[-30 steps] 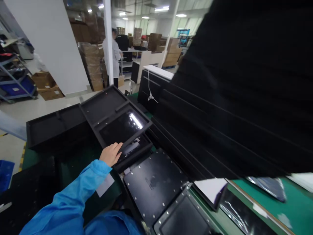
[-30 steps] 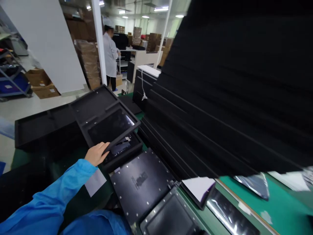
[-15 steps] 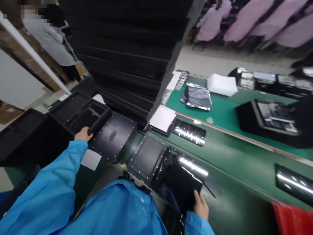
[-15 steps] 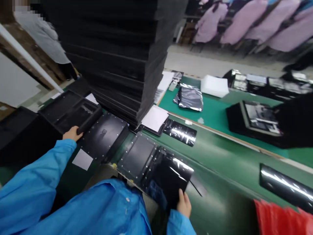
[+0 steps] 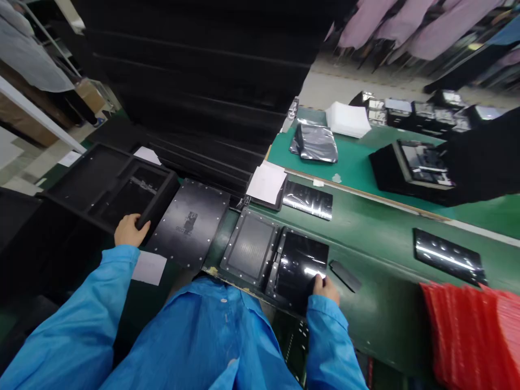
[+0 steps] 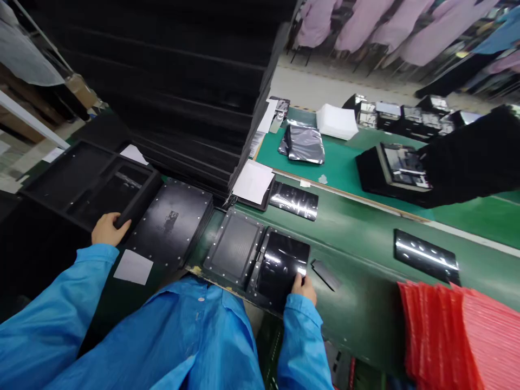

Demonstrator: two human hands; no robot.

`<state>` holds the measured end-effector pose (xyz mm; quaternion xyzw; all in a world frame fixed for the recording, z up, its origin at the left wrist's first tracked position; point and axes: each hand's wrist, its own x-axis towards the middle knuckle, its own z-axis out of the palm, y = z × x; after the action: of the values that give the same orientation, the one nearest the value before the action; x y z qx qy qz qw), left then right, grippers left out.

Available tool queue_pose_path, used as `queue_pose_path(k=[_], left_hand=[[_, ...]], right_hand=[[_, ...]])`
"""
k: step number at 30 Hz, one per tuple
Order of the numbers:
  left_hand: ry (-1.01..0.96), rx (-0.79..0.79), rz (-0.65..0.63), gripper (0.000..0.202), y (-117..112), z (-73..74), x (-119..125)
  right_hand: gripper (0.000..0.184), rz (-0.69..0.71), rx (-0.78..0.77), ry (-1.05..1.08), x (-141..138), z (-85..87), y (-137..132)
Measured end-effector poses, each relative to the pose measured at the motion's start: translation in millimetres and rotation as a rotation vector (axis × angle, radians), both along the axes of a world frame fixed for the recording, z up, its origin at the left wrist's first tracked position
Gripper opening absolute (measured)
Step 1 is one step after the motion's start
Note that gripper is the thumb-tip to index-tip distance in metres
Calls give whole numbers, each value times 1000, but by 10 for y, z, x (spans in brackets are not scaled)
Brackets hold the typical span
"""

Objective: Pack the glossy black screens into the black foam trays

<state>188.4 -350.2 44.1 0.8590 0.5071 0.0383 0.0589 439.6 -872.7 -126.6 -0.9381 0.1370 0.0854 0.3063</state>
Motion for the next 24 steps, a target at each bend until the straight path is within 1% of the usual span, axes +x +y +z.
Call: queue_pose_path(k=[1,2,3,4,5,6,7,8,9,10,11,13,14,15,17,19,21,22,24], left_hand=[[-65,13,-39,44,-86,61,14],[-137,27,-90,45,-225,115,48],[-204,25,-158,45,-418,151,107],[-257,-3,-247,45,-661,157,194],[-290,-59,-338,44,-947,125,311],[-291,-173,-487,42,-1259,51,452],[-280,-309,-659,41,-1582,-64,610],[-252,-436,-800,41,-1898,-215,777],[-185,-552,-906,45,-2192,-392,940],[-87,-652,-965,52,-2455,-582,1088],[16,-727,-995,60,-2679,-774,1213],[178,-799,-1011,74,-3010,-1115,1372],[224,-802,-999,79,-3123,-1248,1407],[251,-792,-979,81,-3209,-1352,1415],[277,-758,-921,82,-3324,-1470,1386],[317,-738,-859,82,-3393,-1490,1360],[349,-718,-814,86,-3436,-1443,1431],[359,-699,-786,90,-3447,-1406,1528],[359,-642,-714,91,-3446,-1319,1847]], right_hand=[[48,17,-36,3,-25,7,10],[52,34,-64,10,-56,9,17],[54,53,-79,15,-93,6,18],[56,75,-75,15,-140,-4,10],[55,96,-58,16,-199,-20,-6],[55,115,-37,19,-271,-42,-30],[55,125,-8,24,-357,-70,-59],[56,120,26,31,-454,-103,-92],[59,96,57,38,-558,-138,-127],[62,55,80,47,-664,-176,-164],[64,6,94,56,-763,-214,-203],[63,-81,117,75,-920,-291,-295],[60,-99,127,93,-972,-328,-349],[57,-94,145,116,-1006,-365,-409],[51,-36,206,166,-1027,-430,-532],[54,47,272,206,-983,-473,-639],[64,158,347,210,-836,-484,-697],[68,214,384,194,-707,-477,-700],[74,308,445,132,-322,-443,-655]])
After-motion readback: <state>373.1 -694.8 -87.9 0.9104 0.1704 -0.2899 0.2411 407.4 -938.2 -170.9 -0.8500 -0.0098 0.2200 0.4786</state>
